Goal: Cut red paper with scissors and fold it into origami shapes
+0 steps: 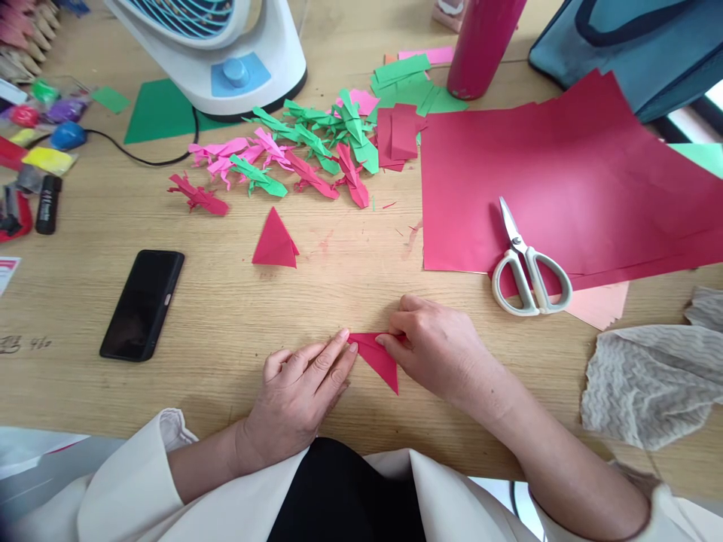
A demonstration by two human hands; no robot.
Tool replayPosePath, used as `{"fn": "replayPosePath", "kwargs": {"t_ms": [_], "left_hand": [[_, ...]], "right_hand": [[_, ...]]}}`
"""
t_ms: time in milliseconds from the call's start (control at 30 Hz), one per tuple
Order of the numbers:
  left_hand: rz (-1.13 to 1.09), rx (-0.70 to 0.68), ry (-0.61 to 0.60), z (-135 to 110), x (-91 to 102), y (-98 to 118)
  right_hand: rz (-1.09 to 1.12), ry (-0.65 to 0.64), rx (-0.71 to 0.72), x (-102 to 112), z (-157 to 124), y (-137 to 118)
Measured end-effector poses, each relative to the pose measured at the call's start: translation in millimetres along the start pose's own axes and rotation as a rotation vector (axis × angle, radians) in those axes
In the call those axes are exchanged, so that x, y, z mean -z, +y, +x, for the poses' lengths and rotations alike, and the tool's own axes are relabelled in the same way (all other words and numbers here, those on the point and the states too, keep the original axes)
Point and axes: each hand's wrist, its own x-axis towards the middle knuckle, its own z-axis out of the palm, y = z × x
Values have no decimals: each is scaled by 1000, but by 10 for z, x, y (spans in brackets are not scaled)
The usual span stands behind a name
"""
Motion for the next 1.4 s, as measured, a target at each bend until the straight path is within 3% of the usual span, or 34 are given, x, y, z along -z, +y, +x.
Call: {"fn": "replayPosePath", "kwargs": {"t_ms": [1400], "left_hand": [[71, -17, -89, 58, 32, 15]], "right_hand": [[8, -8, -11, 8, 9, -14]]}}
